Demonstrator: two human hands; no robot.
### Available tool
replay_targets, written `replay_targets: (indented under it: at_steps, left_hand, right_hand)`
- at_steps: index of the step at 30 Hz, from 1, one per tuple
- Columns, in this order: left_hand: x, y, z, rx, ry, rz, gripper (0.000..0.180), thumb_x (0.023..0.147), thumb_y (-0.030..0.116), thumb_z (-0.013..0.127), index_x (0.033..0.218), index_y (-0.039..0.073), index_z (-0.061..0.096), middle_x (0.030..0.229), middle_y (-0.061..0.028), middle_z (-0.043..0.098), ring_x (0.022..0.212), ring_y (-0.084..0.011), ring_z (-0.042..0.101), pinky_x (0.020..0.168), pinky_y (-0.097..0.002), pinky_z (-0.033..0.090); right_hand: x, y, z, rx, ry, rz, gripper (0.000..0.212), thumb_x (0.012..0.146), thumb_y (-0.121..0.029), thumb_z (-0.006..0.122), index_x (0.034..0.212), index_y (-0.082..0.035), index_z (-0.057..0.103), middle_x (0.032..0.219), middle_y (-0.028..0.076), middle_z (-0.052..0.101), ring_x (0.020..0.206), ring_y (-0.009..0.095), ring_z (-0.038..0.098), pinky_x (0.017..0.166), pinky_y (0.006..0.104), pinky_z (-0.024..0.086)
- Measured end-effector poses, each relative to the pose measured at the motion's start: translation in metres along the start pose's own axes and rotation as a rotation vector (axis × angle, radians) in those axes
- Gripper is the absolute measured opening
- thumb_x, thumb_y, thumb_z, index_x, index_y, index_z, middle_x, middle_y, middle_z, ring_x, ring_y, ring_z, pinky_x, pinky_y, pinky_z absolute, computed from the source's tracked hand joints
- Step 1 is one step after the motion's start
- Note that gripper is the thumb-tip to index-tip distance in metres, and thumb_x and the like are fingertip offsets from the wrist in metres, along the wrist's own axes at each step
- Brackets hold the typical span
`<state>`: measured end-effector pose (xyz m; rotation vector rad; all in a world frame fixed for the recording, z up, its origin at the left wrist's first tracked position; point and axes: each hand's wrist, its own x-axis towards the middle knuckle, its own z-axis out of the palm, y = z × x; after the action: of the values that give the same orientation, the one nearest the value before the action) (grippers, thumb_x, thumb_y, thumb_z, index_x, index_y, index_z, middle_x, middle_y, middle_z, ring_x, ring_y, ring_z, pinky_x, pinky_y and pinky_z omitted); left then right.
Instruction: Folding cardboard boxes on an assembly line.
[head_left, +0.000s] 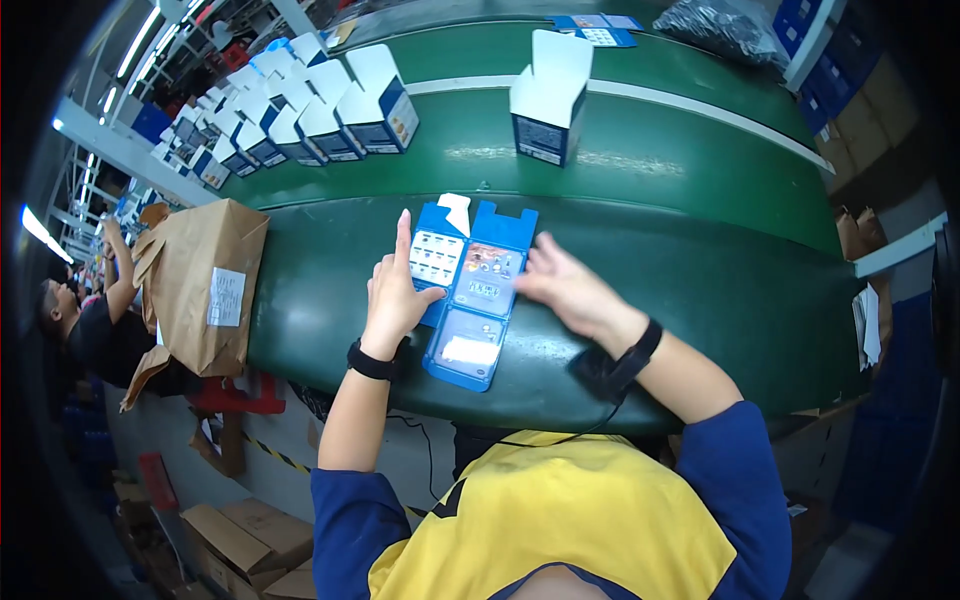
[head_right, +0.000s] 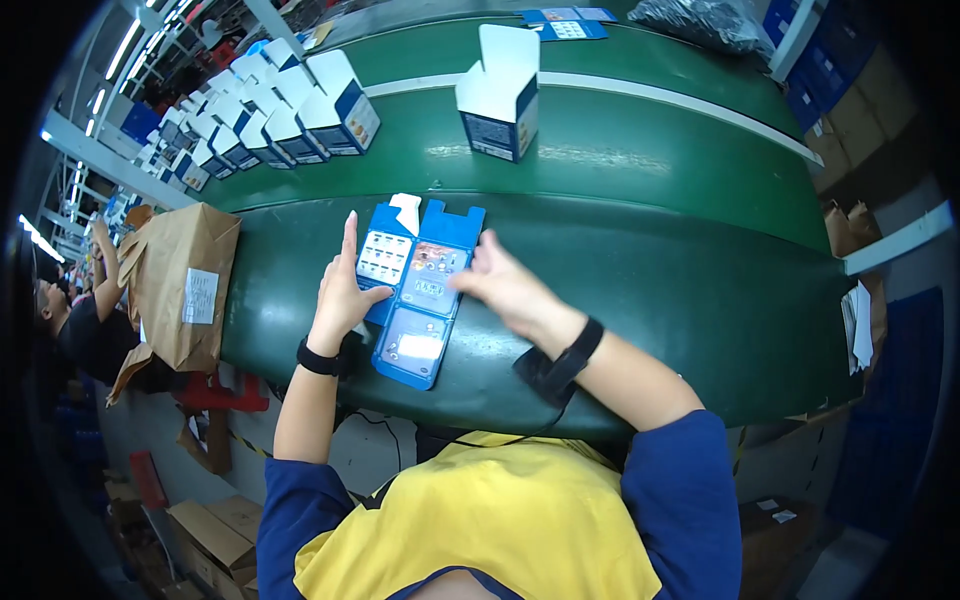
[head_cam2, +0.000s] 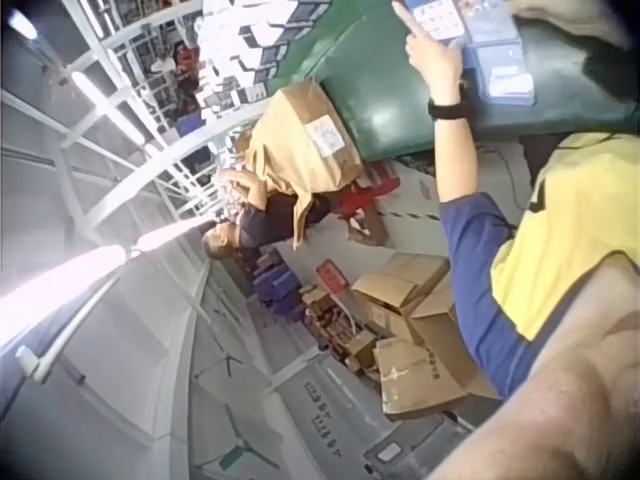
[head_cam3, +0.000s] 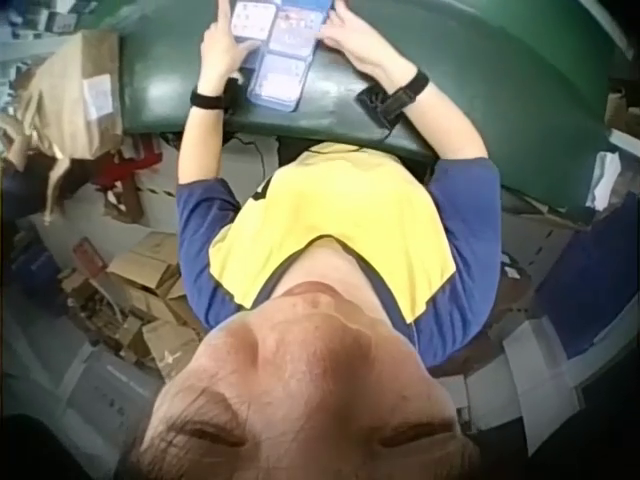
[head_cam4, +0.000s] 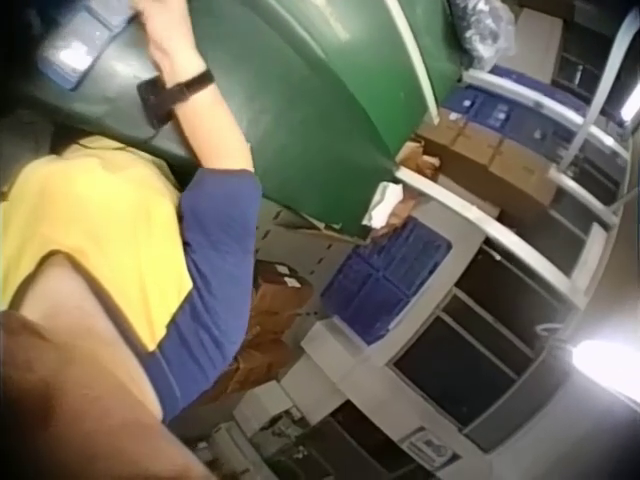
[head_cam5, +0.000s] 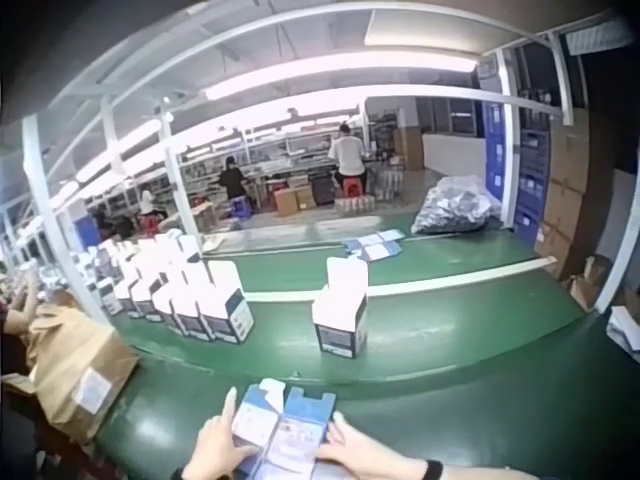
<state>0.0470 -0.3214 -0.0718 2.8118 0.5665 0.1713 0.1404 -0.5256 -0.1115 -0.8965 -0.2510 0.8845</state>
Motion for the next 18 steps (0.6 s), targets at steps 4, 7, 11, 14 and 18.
replay_targets:
  at_steps: [4,7,11,14,18]
  left_hand:
    - [-0.013,0.011,0.004,-0.003,0.048,0.044,0.11,0.064,0.006,0.078,0.148,0.016,0.007,0.108,-0.0214,0.057,0.099,-0.035,0.056,0.086,-0.0424,0.044]
    - [-0.026,0.017,0.003,-0.015,0.169,0.113,0.108,0.066,0.009,0.077,0.148,0.018,0.007,0.111,-0.0188,0.054,0.099,-0.031,0.056,0.087,-0.0433,0.043]
    - [-0.036,0.024,-0.015,-0.832,0.206,-0.096,0.101,0.072,0.012,0.076,0.147,0.013,0.01,0.115,-0.0152,0.05,0.098,-0.0206,0.054,0.088,-0.0352,0.042]
    - [-0.041,0.045,-0.027,-1.039,0.387,-0.109,0.077,0.08,0.018,0.071,0.14,0.005,0.025,0.11,-0.0114,0.052,0.096,-0.0132,0.05,0.089,-0.0292,0.04]
    - [-0.032,0.039,-0.035,-1.213,0.472,-0.106,0.055,0.087,0.029,0.065,0.125,0.001,0.039,0.107,-0.01,0.053,0.092,-0.0123,0.051,0.087,-0.0289,0.041]
  right_hand:
    - [0.01,0.027,0.003,-0.214,-0.012,0.005,0.103,0.079,-0.006,0.065,0.142,0.001,-0.016,0.147,0.026,0.018,0.135,0.028,0.025,0.106,0.0348,0.028]
    - [0.001,0.016,0.008,-0.274,-0.013,0.008,0.103,0.079,-0.005,0.065,0.143,0.0,-0.015,0.147,0.028,0.016,0.137,0.029,0.021,0.107,0.0358,0.025]
    - [-0.019,0.003,0.017,-0.663,0.032,-0.108,0.101,0.079,-0.005,0.065,0.144,0.0,-0.013,0.148,0.028,0.016,0.138,0.03,0.02,0.108,0.0366,0.026]
    - [-0.046,-0.011,0.037,-0.827,0.044,-0.351,0.099,0.079,-0.006,0.065,0.144,0.0,-0.01,0.148,0.027,0.017,0.138,0.03,0.021,0.107,0.0372,0.027]
    - [-0.054,-0.011,0.041,-0.793,-0.131,-0.925,0.1,0.078,-0.009,0.069,0.145,0.0,-0.005,0.147,0.026,0.019,0.136,0.031,0.026,0.106,0.0387,0.029]
